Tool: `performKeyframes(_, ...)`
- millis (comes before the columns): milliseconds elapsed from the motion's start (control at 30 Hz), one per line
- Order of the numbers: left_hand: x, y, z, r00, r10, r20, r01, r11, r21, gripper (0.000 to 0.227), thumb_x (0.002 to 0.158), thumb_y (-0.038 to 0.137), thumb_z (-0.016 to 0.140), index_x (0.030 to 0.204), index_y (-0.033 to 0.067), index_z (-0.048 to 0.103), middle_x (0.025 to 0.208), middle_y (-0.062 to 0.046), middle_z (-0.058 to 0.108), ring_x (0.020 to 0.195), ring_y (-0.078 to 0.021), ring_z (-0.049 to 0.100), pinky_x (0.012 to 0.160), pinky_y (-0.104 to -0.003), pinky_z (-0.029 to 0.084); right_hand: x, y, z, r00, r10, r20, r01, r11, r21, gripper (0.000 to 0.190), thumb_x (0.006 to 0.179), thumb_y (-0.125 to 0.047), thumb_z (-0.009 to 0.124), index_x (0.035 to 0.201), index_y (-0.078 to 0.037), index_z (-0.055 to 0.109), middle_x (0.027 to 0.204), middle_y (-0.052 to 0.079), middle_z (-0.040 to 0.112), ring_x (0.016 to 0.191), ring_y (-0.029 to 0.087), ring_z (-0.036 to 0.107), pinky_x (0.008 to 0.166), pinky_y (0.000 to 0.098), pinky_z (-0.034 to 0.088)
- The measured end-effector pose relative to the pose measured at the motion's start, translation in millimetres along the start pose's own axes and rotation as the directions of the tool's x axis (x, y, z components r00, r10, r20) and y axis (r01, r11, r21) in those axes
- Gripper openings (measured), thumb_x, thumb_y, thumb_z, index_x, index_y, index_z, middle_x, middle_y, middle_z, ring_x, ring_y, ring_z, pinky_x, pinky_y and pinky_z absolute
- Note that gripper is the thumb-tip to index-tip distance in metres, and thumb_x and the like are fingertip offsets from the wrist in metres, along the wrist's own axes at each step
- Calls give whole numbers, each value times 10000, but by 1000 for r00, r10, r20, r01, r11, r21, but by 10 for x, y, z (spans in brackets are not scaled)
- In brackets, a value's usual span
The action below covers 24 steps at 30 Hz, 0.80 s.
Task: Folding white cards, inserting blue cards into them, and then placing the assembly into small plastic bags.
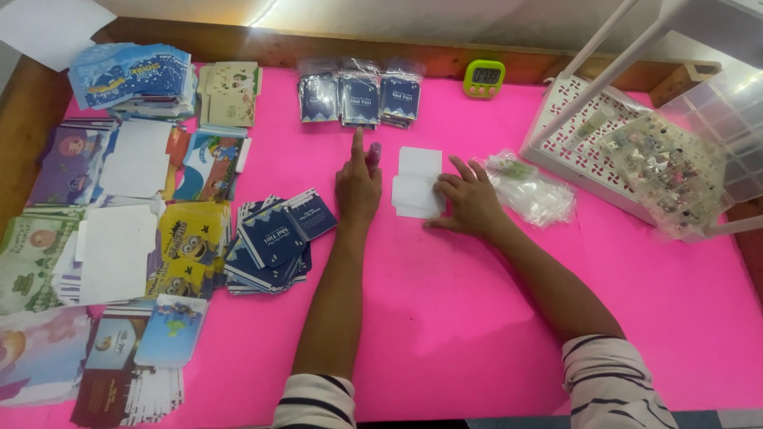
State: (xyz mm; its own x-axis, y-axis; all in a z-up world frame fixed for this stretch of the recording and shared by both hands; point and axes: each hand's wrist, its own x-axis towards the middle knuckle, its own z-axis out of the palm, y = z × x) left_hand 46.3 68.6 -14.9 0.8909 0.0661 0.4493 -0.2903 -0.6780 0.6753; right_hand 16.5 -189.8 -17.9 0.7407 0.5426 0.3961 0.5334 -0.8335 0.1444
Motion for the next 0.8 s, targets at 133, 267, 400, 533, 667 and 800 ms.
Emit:
performKeyframes(133,-5,6,-27,1000,-2,12,2,1000,-14,834,916,28,709,1608,119,253,1147,-172,726,1044,-371,702,955,-536,513,17,-22,-4,1000,-8,22,9,999,-43,694,701,-792,740,1121,-240,717,1200,-4,745,1438,279,511,1183,501,357)
performKeyframes(267,-11,172,-200,1000,-25,-11,24,995,-102,827,892,6,715,1589,67,275,1177,-218,700,1088,-417,686,965,-551,517,5,-7,88,999,-16,-49,15,1000,-24,595,778,-736,721,1094,-233,718,1152,15,754,1410,286,539,1175,498,376)
performKeyframes(400,9,164,-85,907,57,-418,-33,997,64,540,980,490,702,1355,131,551,984,-41,626,912,-263,664,735,-437,561,-18,41,197,990,-41,-137,39,999,-17,560,806,-736,698,1065,-240,712,1114,23,758,1392,296,560,1163,503,382)
performKeyframes(533,-166,-41,113,899,301,-318,-324,946,-23,352,791,383,869,1066,253,692,789,115,580,737,-118,629,687,-309,560,-34,86,308,982,-54,-181,56,998,5,548,820,-720,701,1057,-226,717,1105,36,755,1381,321,568,1143,521,403)
performKeyframes(667,-273,146,18,896,437,79,-433,900,-53,267,692,248,826,941,273,733,861,82,634,938,-170,606,834,-384,523,-28,134,233,987,-41,-154,54,995,83,436,869,-629,718,1049,-234,751,1107,44,760,1397,343,551,1123,550,410)
performKeyframes(800,-322,109,78,893,351,280,-370,929,15,455,608,203,772,1043,328,731,1112,122,672,1214,-193,526,994,-488,470,-42,189,315,985,-29,-167,50,991,125,369,926,-601,683,1039,-261,773,1104,26,765,1407,332,544,1111,537,423)
